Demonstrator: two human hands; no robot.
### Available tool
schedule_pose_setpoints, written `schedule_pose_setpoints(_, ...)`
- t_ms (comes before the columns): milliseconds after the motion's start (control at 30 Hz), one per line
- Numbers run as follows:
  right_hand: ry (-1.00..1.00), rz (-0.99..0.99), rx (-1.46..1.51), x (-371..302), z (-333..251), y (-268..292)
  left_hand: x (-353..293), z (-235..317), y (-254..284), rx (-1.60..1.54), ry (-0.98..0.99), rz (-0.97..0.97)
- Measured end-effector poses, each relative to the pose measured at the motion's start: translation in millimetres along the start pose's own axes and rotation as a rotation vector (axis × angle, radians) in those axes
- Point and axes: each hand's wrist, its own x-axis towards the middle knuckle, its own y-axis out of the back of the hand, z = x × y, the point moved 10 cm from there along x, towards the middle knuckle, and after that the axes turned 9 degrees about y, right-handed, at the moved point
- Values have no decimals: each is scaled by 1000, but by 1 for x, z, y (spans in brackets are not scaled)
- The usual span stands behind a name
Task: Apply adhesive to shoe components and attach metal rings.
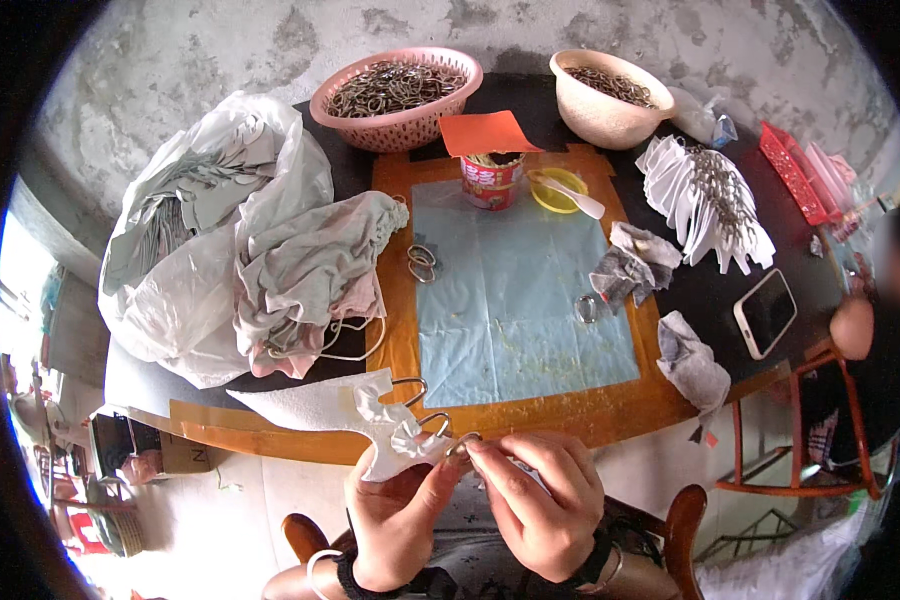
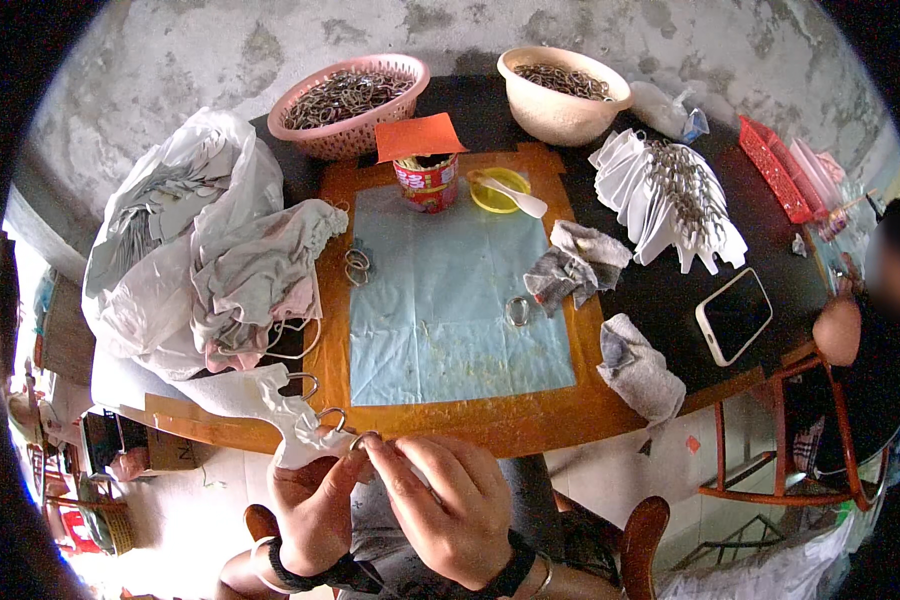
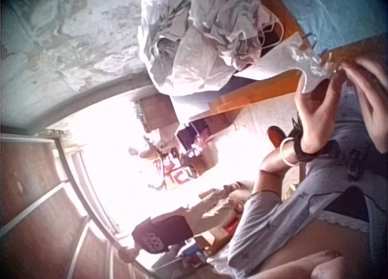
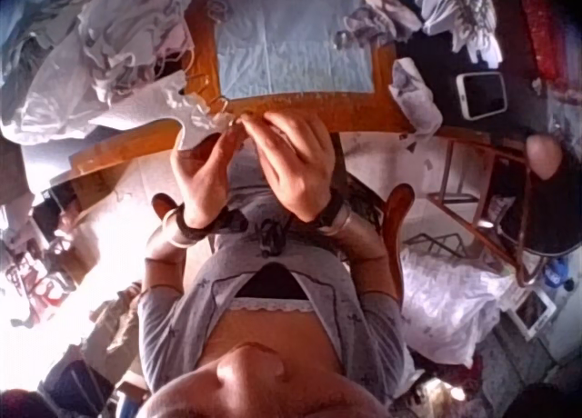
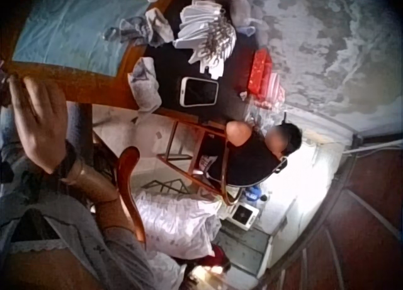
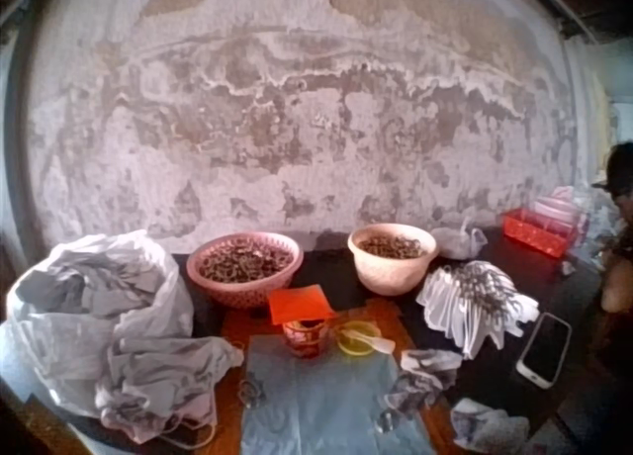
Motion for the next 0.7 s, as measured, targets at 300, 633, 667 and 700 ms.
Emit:
schedule_pose_setpoints(300,-133,-2,186,5,16,-7,-4,21,-7,530,-363,-93)
schedule_pose_setpoints(633,-233,-107,373,4,29,-13,9,-2,-5,203,37,-78)
schedule_pose_setpoints(667,-214,-119,359,7,28,-13,12,-4,-4,178,61,-133)
schedule_pose_setpoints(700,-216,-118,357,9,29,-11,15,-5,-3,153,84,-188)
